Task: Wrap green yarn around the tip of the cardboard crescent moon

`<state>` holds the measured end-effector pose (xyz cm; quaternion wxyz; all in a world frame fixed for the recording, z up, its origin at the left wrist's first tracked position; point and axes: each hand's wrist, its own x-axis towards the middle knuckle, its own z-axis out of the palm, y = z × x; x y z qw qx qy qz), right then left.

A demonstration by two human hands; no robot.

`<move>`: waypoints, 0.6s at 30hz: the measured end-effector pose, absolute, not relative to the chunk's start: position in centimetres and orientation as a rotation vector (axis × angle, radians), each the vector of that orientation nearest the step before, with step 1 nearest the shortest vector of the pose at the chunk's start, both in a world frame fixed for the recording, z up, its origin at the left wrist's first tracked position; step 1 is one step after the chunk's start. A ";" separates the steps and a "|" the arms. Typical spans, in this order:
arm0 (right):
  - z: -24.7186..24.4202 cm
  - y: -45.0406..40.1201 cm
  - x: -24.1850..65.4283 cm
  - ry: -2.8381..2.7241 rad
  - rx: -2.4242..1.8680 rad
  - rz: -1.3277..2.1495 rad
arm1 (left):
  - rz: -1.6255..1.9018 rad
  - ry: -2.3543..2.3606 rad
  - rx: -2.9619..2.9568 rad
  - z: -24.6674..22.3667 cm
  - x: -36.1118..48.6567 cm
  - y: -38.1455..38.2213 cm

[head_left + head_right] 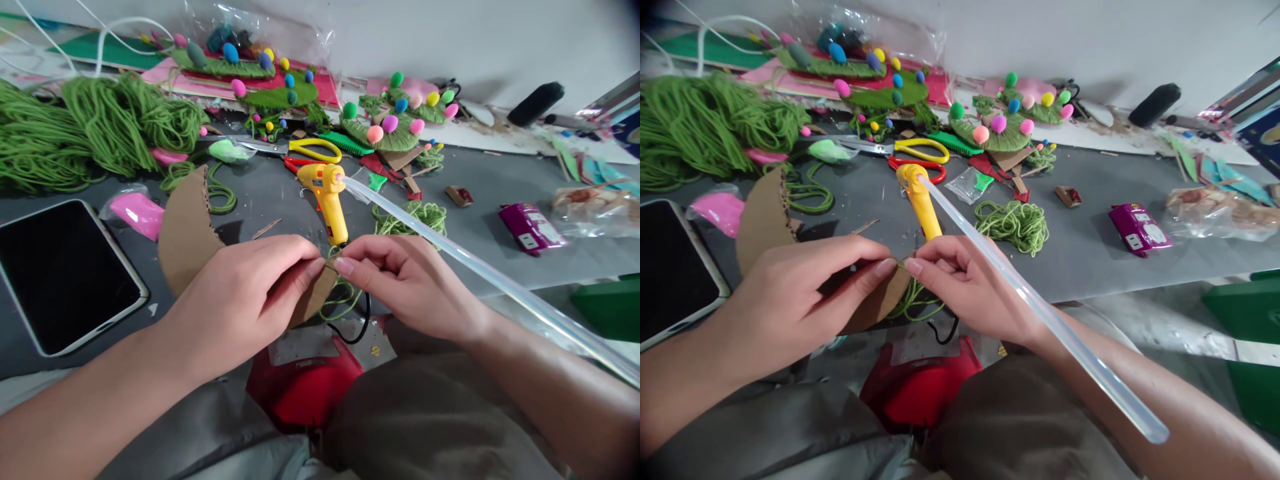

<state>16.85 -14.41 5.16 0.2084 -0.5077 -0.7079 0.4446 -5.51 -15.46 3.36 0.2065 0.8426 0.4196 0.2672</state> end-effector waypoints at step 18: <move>5.1 -15.1 16.2 -1.862 -1.374 1.281 | 0.635 1.187 2.215 4.5 -5.5 -15.5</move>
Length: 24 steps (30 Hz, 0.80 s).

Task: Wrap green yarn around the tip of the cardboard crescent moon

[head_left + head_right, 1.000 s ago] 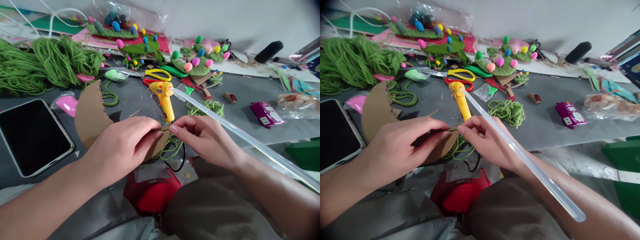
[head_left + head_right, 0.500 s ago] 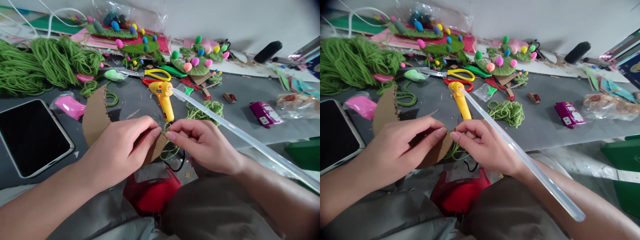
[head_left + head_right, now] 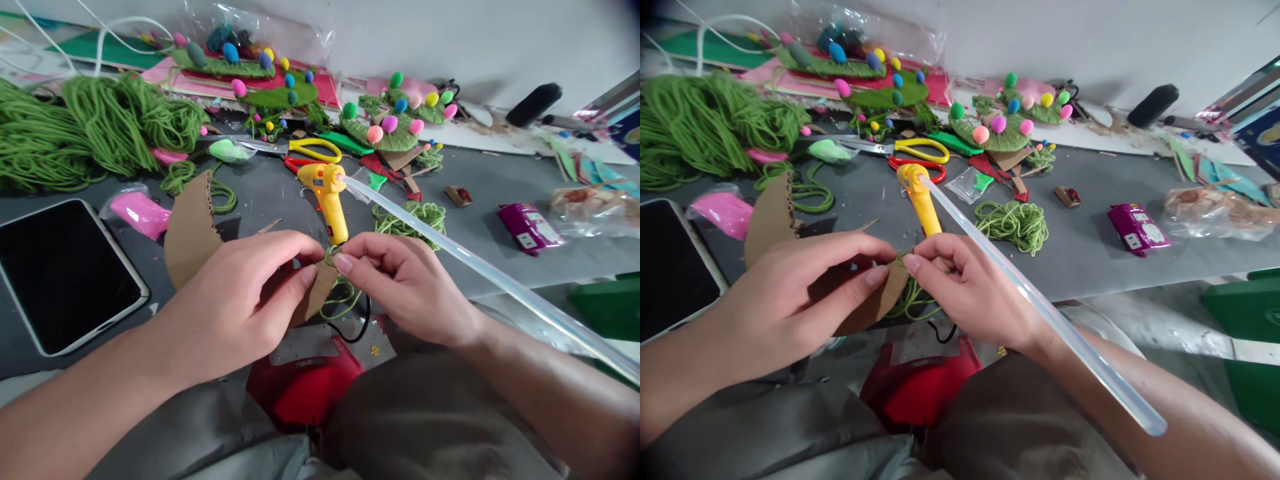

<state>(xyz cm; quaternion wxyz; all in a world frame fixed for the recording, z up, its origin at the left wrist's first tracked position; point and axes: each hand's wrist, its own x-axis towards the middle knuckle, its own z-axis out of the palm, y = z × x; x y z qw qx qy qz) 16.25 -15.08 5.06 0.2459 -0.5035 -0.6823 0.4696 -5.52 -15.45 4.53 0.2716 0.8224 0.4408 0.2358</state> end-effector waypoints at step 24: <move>4.7 -14.6 17.2 -1.891 -1.408 1.208 | 0.823 1.109 2.448 3.0 -5.5 -15.5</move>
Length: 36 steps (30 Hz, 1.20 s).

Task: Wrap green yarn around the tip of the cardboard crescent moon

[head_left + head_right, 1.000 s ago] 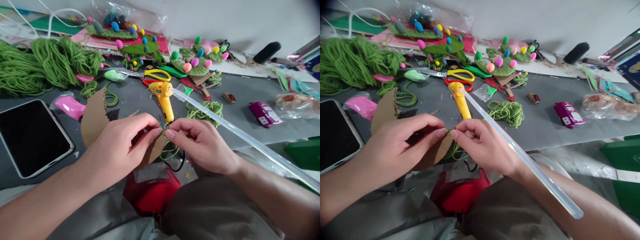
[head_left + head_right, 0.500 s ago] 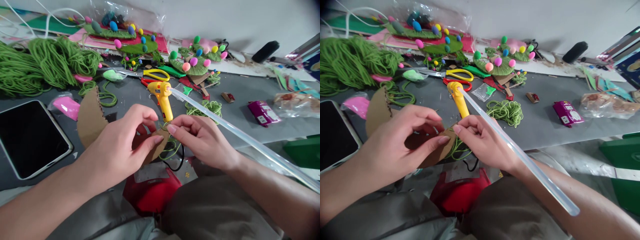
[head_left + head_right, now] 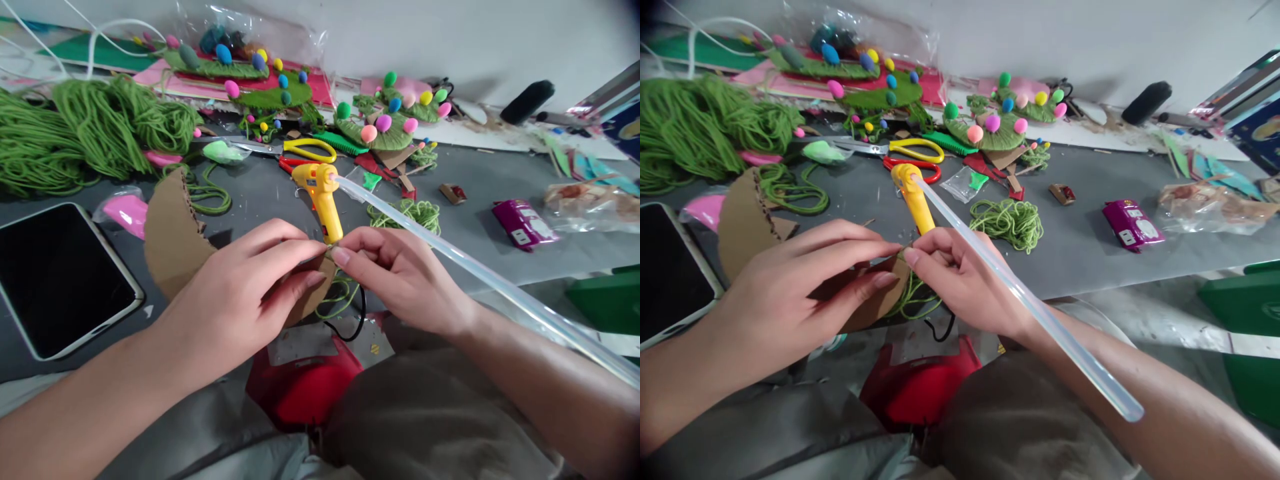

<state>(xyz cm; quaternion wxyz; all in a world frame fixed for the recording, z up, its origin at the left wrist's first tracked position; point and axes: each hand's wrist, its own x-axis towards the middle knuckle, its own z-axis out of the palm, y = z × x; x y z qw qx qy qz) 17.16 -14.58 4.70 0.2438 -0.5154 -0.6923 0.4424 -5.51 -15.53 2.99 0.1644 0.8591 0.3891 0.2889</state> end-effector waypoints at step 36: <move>4.7 -12.9 18.2 -2.432 -0.916 0.943 | 0.519 0.970 2.226 3.3 -5.3 -16.3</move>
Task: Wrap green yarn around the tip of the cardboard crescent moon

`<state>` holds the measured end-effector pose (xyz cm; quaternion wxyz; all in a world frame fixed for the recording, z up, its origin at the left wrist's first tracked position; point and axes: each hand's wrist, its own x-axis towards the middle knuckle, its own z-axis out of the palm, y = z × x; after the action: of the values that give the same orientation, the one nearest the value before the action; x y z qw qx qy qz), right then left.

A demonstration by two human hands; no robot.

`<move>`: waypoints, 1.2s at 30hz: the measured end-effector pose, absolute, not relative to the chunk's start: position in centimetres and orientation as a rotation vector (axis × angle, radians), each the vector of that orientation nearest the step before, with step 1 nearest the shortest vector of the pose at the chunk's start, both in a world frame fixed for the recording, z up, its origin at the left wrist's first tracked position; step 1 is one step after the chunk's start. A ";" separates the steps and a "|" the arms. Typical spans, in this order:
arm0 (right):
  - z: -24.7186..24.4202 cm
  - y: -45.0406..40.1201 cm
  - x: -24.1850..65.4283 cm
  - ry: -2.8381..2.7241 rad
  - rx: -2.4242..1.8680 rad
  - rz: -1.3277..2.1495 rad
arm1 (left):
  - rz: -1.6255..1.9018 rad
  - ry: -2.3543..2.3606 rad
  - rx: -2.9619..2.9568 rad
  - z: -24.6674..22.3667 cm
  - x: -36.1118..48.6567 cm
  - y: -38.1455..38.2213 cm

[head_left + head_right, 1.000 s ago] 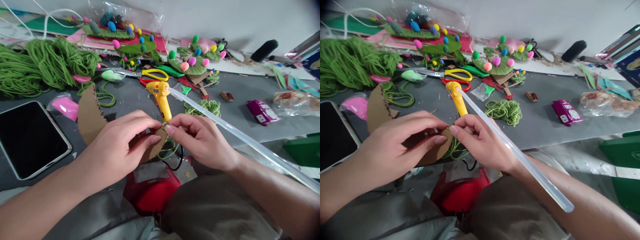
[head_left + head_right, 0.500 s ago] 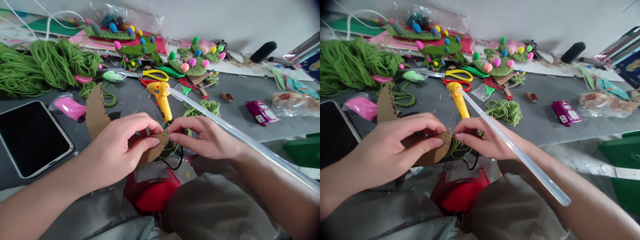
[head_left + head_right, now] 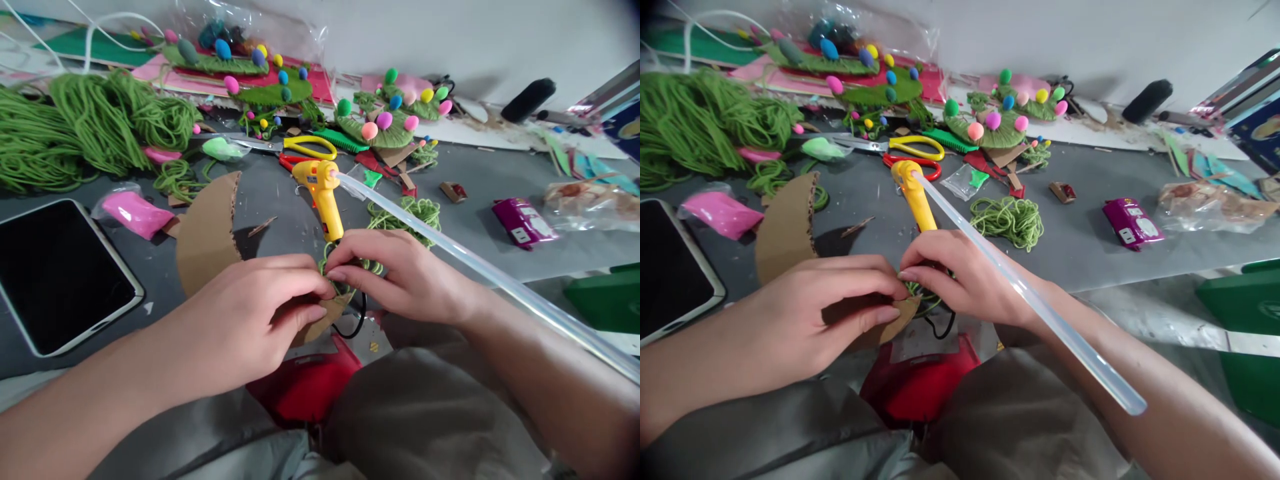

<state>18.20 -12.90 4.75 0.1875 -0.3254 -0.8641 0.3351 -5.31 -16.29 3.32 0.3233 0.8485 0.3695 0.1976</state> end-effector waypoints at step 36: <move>5.1 -12.9 18.6 -2.321 -0.945 1.250 | 0.577 1.130 1.974 5.0 -5.0 -16.1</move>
<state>18.63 -12.94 5.10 0.1698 -0.3326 -0.8167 0.4399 -5.00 -16.13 5.04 0.3870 0.7757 0.4441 0.2267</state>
